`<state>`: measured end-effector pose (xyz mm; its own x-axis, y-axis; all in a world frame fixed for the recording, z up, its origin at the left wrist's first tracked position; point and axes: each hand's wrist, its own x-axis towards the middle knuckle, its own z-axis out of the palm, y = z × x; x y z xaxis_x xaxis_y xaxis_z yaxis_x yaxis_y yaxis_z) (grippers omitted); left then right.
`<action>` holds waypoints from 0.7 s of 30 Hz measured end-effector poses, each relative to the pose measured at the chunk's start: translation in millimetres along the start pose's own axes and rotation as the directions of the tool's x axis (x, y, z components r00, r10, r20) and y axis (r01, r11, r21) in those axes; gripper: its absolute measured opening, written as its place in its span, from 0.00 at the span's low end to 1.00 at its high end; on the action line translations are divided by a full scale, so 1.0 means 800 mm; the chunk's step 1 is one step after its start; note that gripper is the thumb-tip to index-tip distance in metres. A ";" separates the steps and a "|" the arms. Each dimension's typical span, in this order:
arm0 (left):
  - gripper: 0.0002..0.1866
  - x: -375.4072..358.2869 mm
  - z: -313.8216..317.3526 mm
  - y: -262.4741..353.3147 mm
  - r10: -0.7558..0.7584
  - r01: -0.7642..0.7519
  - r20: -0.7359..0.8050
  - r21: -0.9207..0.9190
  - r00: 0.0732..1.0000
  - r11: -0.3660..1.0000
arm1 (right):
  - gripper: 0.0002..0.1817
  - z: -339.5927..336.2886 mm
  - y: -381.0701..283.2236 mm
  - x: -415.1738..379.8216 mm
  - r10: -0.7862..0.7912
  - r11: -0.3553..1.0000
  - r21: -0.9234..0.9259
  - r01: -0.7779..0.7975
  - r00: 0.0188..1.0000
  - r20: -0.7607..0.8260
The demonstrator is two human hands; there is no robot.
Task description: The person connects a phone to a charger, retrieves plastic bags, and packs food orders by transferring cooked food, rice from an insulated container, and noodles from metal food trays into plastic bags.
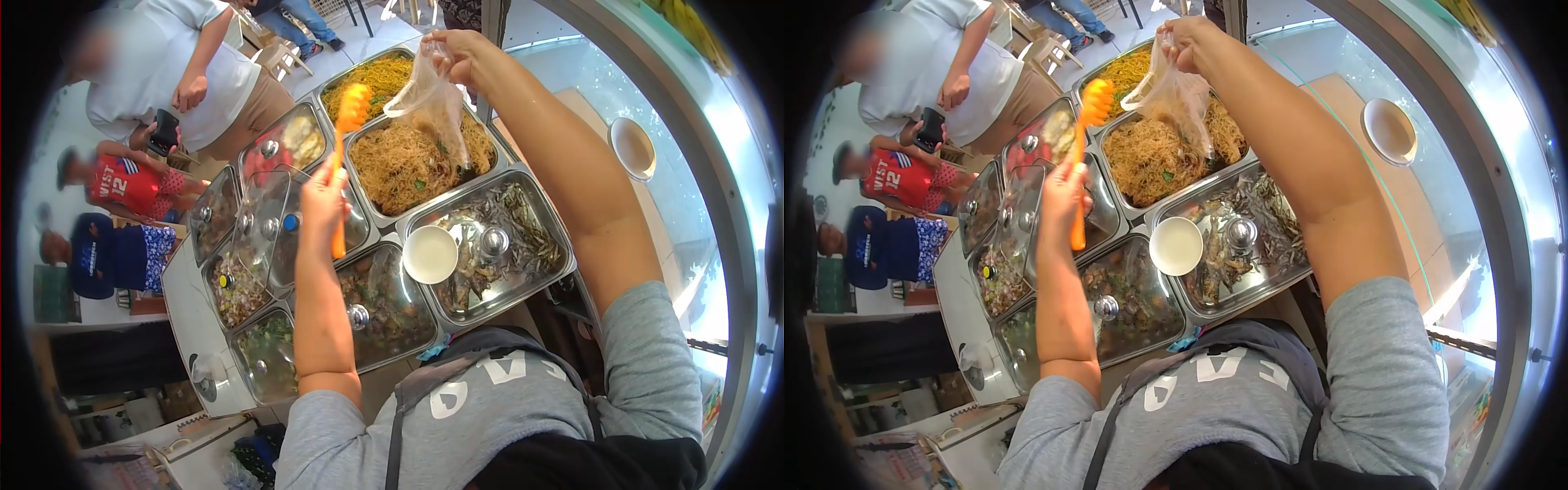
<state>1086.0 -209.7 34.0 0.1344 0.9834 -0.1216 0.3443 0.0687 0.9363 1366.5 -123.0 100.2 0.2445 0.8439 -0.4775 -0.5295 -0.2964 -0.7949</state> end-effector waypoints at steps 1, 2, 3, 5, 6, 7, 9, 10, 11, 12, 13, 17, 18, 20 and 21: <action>0.20 0.009 0.011 -0.027 -0.039 0.039 0.003 0.085 0.999 0.996 | 0.11 -0.003 -0.001 0.001 0.001 1.000 -0.002 -0.001 1.000 0.004; 0.21 0.035 0.028 -0.084 0.122 -0.111 -0.022 0.286 0.992 0.952 | 0.11 -0.007 -0.003 0.002 0.003 1.000 -0.006 -0.002 0.999 0.048; 0.21 0.057 0.044 -0.126 0.281 -0.239 -0.016 0.478 0.960 0.845 | 0.11 -0.006 -0.004 0.003 0.004 1.000 -0.012 -0.003 0.996 0.094; 0.22 0.057 0.077 -0.132 0.232 -0.217 0.071 0.681 0.970 0.699 | 0.08 0.003 -0.009 -0.013 -0.041 0.999 -0.021 0.042 0.998 0.047; 0.23 0.062 0.088 -0.140 0.269 -0.250 0.098 0.742 0.958 0.622 | 0.07 0.000 -0.011 -0.008 -0.033 0.999 0.021 0.032 0.998 0.045; 0.25 0.066 0.090 -0.148 0.294 -0.268 0.121 0.800 0.948 0.537 | 0.06 -0.001 -0.010 -0.003 -0.015 0.998 0.061 0.012 0.999 0.051; 0.26 0.052 0.075 -0.103 0.185 -0.182 0.093 0.809 0.978 0.558 | 0.05 -0.011 -0.012 0.012 0.018 0.997 0.066 -0.026 0.992 0.124; 0.27 0.056 0.058 -0.097 0.233 -0.146 0.025 0.841 0.972 0.520 | 0.05 -0.015 -0.015 0.015 0.030 0.998 0.057 -0.039 0.988 0.149; 0.27 0.054 0.023 -0.056 0.143 -0.047 -0.022 0.885 0.990 0.464 | 0.05 -0.024 -0.016 0.013 0.013 0.997 0.076 -0.030 0.979 0.206; 0.26 0.050 -0.010 -0.045 0.307 0.008 -0.166 0.891 0.937 0.455 | 0.06 -0.029 -0.016 0.007 -0.008 0.995 0.100 -0.017 0.968 0.250; 0.24 0.073 -0.063 -0.064 0.293 0.055 -0.175 0.925 0.940 0.377 | 0.06 -0.025 -0.016 -0.002 -0.011 0.994 0.105 -0.015 0.970 0.244; 0.26 0.112 -0.211 -0.201 0.130 0.561 -0.617 0.770 0.776 0.302 | 0.11 -0.013 -0.027 -0.039 0.002 0.969 0.245 -0.034 0.992 0.127; 0.25 0.112 -0.223 -0.205 0.143 0.503 -0.575 0.792 0.806 0.347 | 0.11 -0.029 -0.029 -0.027 -0.038 0.979 0.204 -0.004 0.979 0.200; 0.23 0.126 -0.256 -0.234 0.181 0.367 -0.503 0.793 0.845 0.486 | 0.11 -0.058 -0.037 -0.009 -0.050 0.986 0.164 -0.019 0.913 0.405; 0.21 0.136 -0.269 -0.257 0.203 0.288 -0.477 0.763 0.855 0.578 | 0.11 -0.061 -0.037 -0.015 -0.054 0.986 0.166 -0.012 0.921 0.387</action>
<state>829.9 -80.4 -101.2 -0.2586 0.9347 0.2437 0.9470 0.1955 0.2550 1418.5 -146.4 111.0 -0.0606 0.9657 -0.2524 -0.6601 -0.2284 -0.7156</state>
